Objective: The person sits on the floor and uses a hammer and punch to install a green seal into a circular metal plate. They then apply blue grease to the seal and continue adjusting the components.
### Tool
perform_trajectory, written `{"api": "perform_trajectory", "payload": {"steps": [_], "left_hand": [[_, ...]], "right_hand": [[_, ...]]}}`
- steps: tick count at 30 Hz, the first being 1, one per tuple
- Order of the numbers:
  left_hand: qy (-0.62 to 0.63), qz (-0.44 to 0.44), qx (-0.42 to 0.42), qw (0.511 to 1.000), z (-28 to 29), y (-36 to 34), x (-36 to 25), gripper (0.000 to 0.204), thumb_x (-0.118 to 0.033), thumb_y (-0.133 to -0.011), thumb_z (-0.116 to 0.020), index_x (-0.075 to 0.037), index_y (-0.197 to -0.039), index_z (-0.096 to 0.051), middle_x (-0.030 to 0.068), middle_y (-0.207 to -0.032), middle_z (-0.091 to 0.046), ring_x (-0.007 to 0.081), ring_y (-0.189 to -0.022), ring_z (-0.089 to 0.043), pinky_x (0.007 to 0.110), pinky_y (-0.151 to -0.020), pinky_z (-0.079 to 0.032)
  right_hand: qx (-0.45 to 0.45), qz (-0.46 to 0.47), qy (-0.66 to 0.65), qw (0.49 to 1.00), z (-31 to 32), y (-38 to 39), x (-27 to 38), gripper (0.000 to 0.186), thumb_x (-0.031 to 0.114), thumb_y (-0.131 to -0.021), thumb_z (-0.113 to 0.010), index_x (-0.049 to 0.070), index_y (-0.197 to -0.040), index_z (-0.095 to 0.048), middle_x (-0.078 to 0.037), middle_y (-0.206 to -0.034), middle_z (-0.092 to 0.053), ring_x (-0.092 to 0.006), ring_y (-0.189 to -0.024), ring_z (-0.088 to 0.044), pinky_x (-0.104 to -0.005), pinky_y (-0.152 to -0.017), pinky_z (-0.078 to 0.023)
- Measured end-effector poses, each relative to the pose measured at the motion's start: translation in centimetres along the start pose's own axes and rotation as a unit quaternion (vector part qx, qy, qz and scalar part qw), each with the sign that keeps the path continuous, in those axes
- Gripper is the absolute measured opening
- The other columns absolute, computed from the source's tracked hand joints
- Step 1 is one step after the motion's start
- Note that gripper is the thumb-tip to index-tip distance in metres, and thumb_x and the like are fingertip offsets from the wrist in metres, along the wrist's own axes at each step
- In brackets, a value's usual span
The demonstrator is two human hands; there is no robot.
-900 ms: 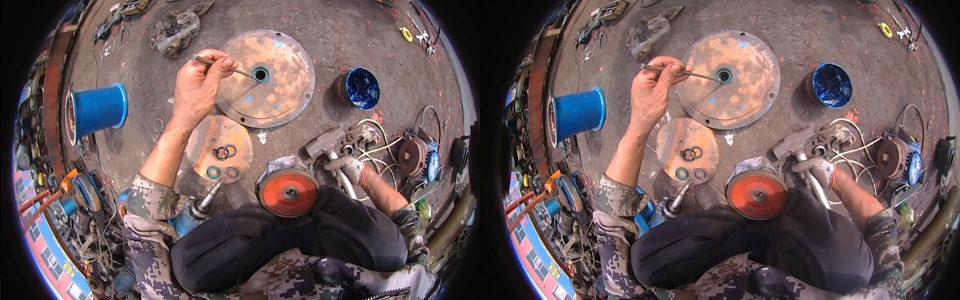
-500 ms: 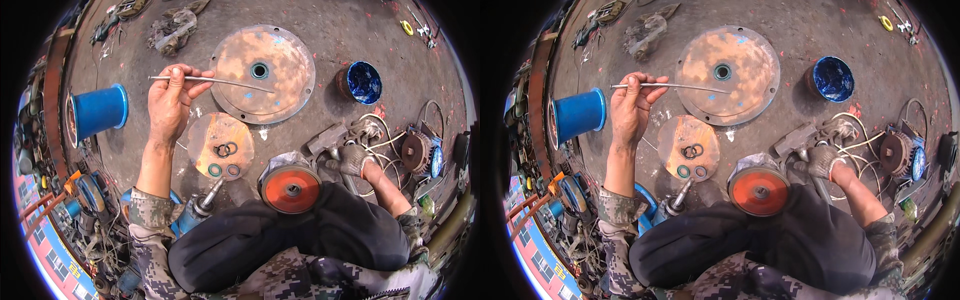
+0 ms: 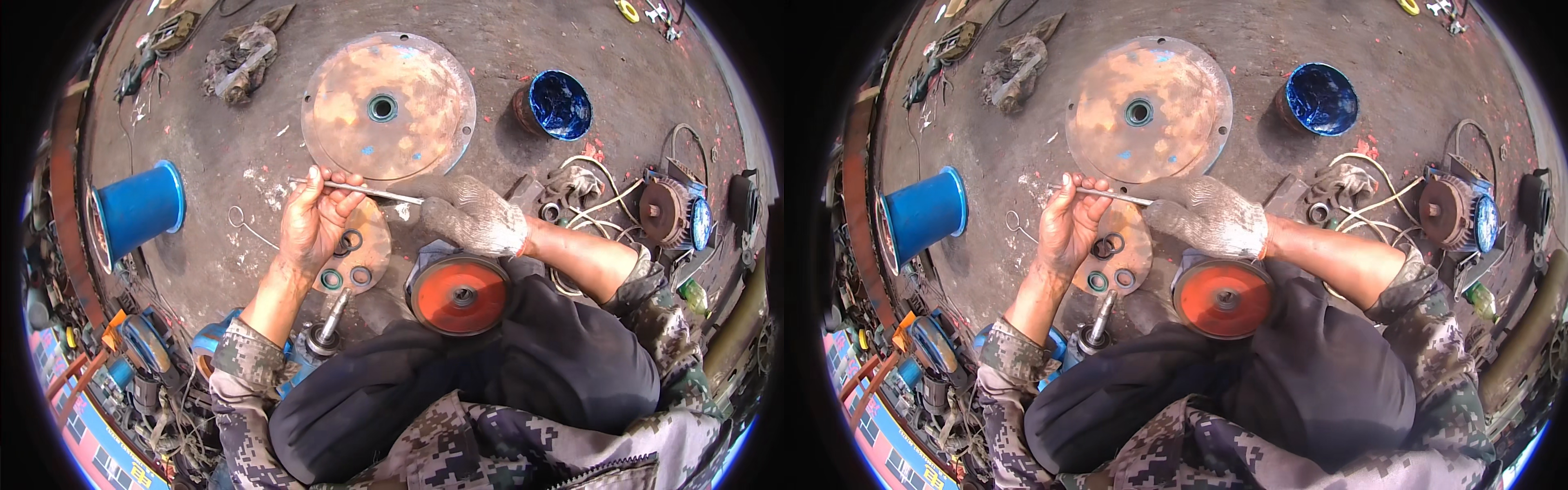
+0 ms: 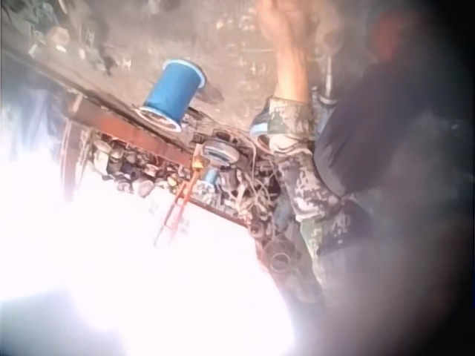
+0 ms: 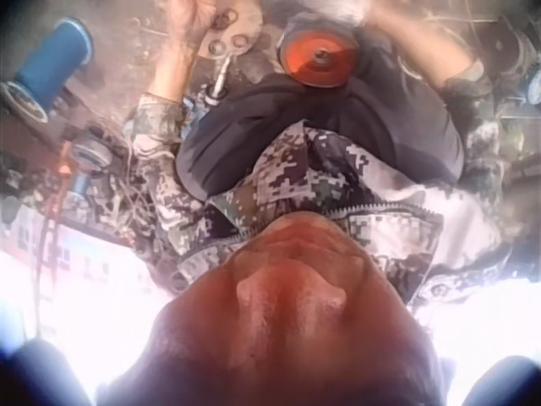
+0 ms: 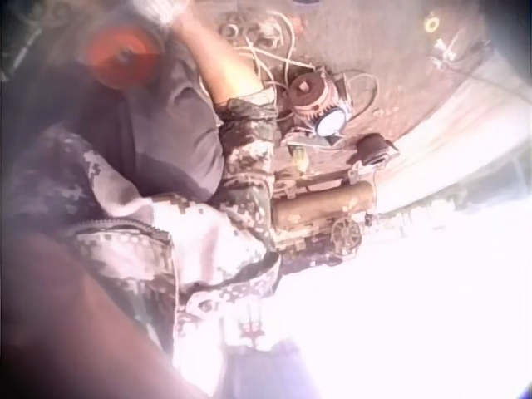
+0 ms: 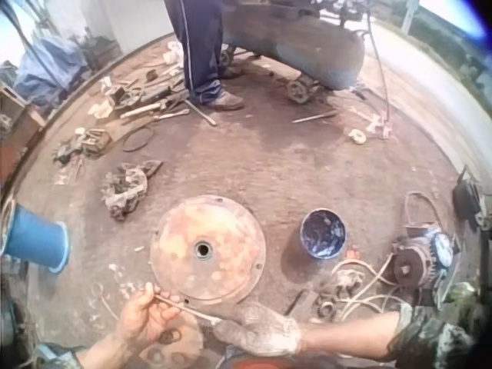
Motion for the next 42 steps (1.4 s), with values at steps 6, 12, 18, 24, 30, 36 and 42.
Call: {"api": "perform_trajectory", "payload": {"steps": [6,12,18,24,30,36,42], "left_hand": [[0.002,0.041,0.026,0.999,-0.1,0.5,1.5,0.024,-0.024,-0.111,-0.052,-0.001,-0.110,-0.062,0.0126,-0.111,-0.067,0.0310,-0.117,-0.069,0.043,-0.099,-0.064],[0.074,0.014,0.115,0.990,-1.9,0.1,-2.1,0.024,-0.025,-0.114,-0.044,-0.005,-0.110,-0.056,0.0075,-0.104,-0.058,0.0243,-0.103,-0.068,0.044,-0.100,-0.063],[-0.137,-0.167,0.041,0.976,-1.9,0.3,-7.3,0.031,-0.029,-0.114,-0.044,-0.001,-0.113,-0.059,0.0131,-0.114,-0.065,0.0340,-0.121,-0.068,0.047,-0.105,-0.060],[-0.292,-0.227,-0.039,0.928,-3.8,-0.6,-6.6,0.034,-0.030,-0.113,-0.047,0.001,-0.116,-0.060,0.0183,-0.117,-0.066,0.0405,-0.123,-0.067,0.048,-0.106,-0.059],[-0.374,-0.251,-0.022,0.893,-5.4,-2.3,-7.0,0.036,-0.034,-0.113,-0.050,-0.002,-0.115,-0.065,0.0086,-0.095,-0.067,0.0239,-0.098,-0.073,0.031,-0.081,-0.059],[-0.733,-0.126,0.074,0.665,-8.5,-5.7,-5.1,0.032,-0.030,-0.109,-0.056,0.001,-0.113,-0.066,0.0141,-0.115,-0.073,0.0258,-0.101,-0.073,0.040,-0.085,-0.057],[-0.869,-0.128,0.144,0.455,-4.4,-8.1,-0.8,0.026,-0.023,-0.105,-0.056,0.001,-0.111,-0.064,0.0199,-0.149,-0.057,0.0429,-0.115,-0.065,0.051,-0.095,-0.055]], "right_hand": [[0.093,-0.172,-0.634,0.749,-1.8,2.7,0.3,0.061,0.054,-0.113,-0.032,0.010,-0.148,-0.056,-0.003,-0.064,-0.056,-0.0137,-0.053,-0.051,-0.0286,-0.051,-0.042],[0.142,-0.254,-0.452,0.843,-2.6,5.3,-4.7,0.053,0.052,-0.111,-0.044,0.010,-0.135,-0.064,-0.002,-0.068,-0.062,-0.0158,-0.060,-0.058,-0.0300,-0.056,-0.047],[-0.070,-0.138,0.271,0.950,1.5,9.2,-4.7,0.028,0.027,-0.095,-0.070,0.006,-0.113,-0.066,-0.019,-0.097,-0.073,-0.0395,-0.091,-0.072,-0.0490,-0.078,-0.056],[-0.164,-0.365,0.276,0.874,2.6,17.1,-7.3,0.045,0.025,-0.086,-0.079,0.007,-0.123,-0.060,-0.023,-0.113,-0.070,-0.0442,-0.108,-0.067,-0.0519,-0.089,-0.053],[-0.070,-0.369,0.313,0.872,3.2,16.5,-8.6,0.041,0.022,-0.082,-0.078,0.002,-0.115,-0.064,-0.028,-0.110,-0.070,-0.0489,-0.107,-0.065,-0.0544,-0.088,-0.052],[-0.022,-0.442,0.192,0.876,5.0,14.2,-5.8,0.052,0.031,-0.067,-0.084,-0.006,-0.100,-0.069,-0.026,-0.092,-0.071,-0.0374,-0.088,-0.070,-0.0478,-0.080,-0.053],[-0.106,-0.517,-0.235,0.816,3.9,14.6,-6.1,0.044,0.011,-0.080,-0.073,-0.002,-0.121,-0.063,-0.012,-0.090,-0.069,-0.0208,-0.067,-0.067,-0.0319,-0.059,-0.056]]}}
Point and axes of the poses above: each hand's wrist, its own y-axis away from the middle knuckle, its own z-axis out of the back of the hand, x = y × z, the point moved 2 cm from there along -y, towards the middle knuckle
